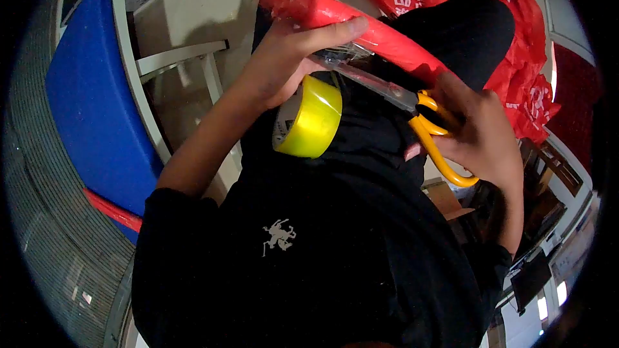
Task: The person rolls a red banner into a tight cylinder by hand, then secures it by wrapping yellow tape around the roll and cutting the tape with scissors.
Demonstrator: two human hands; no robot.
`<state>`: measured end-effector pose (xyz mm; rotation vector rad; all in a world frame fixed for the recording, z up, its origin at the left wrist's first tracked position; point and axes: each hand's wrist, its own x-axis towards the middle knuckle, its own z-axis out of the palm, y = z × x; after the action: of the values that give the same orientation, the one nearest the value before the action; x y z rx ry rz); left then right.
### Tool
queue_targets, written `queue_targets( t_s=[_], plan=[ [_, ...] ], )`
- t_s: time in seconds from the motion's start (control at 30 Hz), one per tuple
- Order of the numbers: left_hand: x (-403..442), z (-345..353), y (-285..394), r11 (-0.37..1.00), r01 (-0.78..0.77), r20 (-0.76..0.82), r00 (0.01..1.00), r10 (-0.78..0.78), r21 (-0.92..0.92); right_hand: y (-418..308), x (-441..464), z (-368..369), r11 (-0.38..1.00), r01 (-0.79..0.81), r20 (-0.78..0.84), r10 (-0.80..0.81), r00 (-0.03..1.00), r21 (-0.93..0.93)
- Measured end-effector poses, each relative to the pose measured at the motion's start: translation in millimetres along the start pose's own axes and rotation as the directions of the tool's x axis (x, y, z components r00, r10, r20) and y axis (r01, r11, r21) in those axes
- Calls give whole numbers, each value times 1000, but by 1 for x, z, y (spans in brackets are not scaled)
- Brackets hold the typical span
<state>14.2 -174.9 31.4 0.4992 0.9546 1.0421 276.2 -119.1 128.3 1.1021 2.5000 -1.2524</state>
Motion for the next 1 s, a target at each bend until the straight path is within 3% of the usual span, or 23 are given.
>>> queue_targets(
  t_s=[0.23, 0.3, 0.43, 0.6, 0.73, 0.83, 0.87, 1.0],
  plan=[
    [1, -3, -2, 1000, 10, -6, 1000, -10, -26, -3, -6, -16, 997, -58, 126, 52, 991, 42],
    [1, -2, 0, 999, 33, -16, 999, -33, -31, -2, -7, -20, 994, 57, 85, -66, 994, 98],
    [0, -2, 2, 1000, 28, 22, 999, -28, -4, 6, -15, -16, 986, 17, 84, -32, 996, 166],
    [0, 2, 0, 996, 62, -58, 996, -66, -69, 1, -15, -22, 987, 48, 285, -90, 954, 150],
    [-3, 0, -2, 994, 62, -7, 998, -63, -87, 1, -4, -25, 970, 57, 289, -127, 949, 238],
    [-1, -4, -1, 994, 13, 102, 995, -2, -104, -42, 25, -28, 969, 129, 103, -153, 983, 210],
    [-1, -11, -14, 982, 38, 112, 994, -17, -183, -54, 40, -26, 957, 258, 9, -261, 965, 136],
    [-11, -29, -47, 900, 108, 127, 990, -59, -422, -111, 115, 5, 745, 642, -243, -667, 704, -183]
  ],
)
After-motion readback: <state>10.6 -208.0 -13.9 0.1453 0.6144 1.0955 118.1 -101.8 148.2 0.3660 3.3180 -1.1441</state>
